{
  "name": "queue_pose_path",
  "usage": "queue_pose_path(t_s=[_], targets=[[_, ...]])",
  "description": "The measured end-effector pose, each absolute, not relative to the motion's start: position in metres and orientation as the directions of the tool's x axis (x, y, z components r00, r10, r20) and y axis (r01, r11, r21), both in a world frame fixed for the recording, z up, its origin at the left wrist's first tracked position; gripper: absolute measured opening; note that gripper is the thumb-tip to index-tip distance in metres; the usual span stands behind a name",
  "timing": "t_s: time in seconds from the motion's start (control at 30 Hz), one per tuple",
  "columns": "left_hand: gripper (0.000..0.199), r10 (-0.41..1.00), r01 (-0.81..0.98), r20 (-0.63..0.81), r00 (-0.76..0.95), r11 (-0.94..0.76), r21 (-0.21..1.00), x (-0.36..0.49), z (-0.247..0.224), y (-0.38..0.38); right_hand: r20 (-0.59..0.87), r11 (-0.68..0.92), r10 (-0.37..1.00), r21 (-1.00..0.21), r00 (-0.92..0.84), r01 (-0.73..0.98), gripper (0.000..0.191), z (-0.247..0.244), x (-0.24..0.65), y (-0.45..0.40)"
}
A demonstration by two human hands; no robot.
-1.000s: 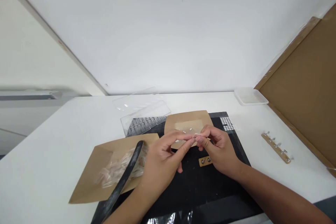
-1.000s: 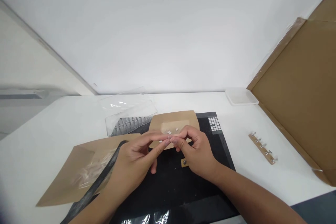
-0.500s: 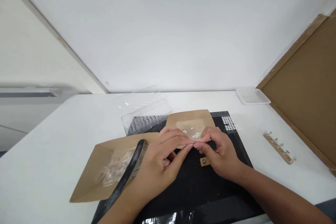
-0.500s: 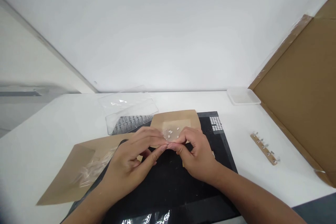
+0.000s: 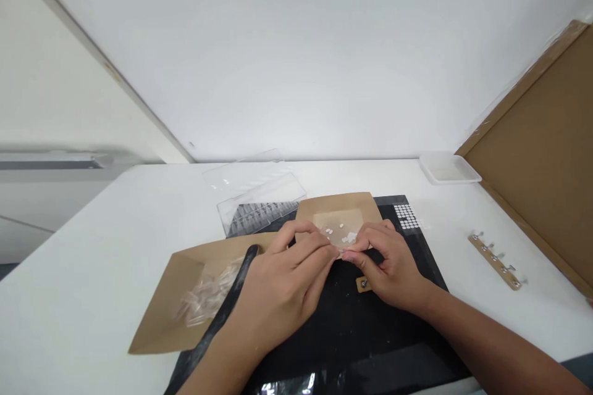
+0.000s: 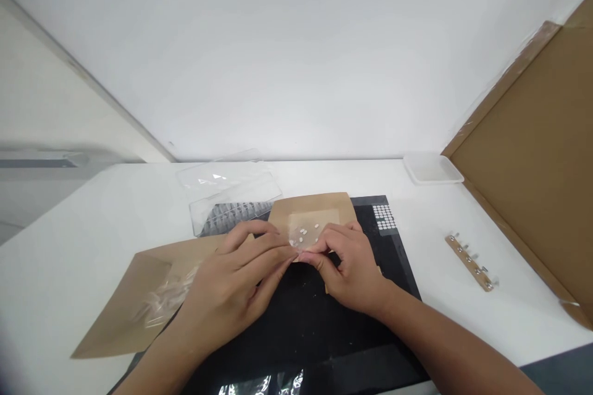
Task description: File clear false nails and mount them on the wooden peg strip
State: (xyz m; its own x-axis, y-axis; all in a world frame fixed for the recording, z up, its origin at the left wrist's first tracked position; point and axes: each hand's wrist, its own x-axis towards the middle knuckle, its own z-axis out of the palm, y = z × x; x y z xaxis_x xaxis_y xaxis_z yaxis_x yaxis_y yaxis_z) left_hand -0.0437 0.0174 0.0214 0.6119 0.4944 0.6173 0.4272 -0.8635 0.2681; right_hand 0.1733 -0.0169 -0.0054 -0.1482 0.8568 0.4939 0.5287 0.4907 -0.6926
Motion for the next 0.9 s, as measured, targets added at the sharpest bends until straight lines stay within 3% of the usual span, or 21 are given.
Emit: queue_pose_path(t_s=[0.2, 0.33, 0.4, 0.6, 0.73, 0.9], targets=[[0.014, 0.517, 0.495, 0.658, 0.547, -0.834, 0.244, -0.046, 0.019, 0.020, 0.428, 0.402, 0.902, -0.796, -0.047, 0.452, 0.028, -0.004, 0.175, -0.017], [0.007, 0.557, 0.544, 0.627, 0.544, -0.803, 0.241, -0.043, 0.015, 0.019, 0.302, 0.286, 0.953, -0.921, 0.024, 0.264, 0.031, -0.007, 0.176, -0.017], [0.013, 0.571, 0.563, 0.603, 0.557, -0.794, 0.231, -0.041, 0.012, 0.019, 0.241, 0.233, 0.970, -0.959, 0.036, 0.164, 0.032, -0.007, 0.176, -0.017], [0.021, 0.587, 0.584, 0.558, 0.587, -0.784, 0.210, -0.035, 0.008, 0.018, 0.200, 0.201, 0.979, -0.980, 0.022, -0.007, 0.032, -0.007, 0.175, -0.015], [0.014, 0.575, 0.515, 0.603, 0.553, -0.805, 0.295, -0.032, 0.006, 0.018, 0.201, 0.202, 0.979, -0.978, 0.028, -0.042, 0.031, -0.006, 0.175, -0.015], [0.020, 0.555, 0.409, 0.655, 0.513, -0.829, 0.382, -0.031, -0.002, 0.019, 0.202, 0.206, 0.978, -0.977, 0.057, -0.060, 0.032, -0.008, 0.175, -0.013]])
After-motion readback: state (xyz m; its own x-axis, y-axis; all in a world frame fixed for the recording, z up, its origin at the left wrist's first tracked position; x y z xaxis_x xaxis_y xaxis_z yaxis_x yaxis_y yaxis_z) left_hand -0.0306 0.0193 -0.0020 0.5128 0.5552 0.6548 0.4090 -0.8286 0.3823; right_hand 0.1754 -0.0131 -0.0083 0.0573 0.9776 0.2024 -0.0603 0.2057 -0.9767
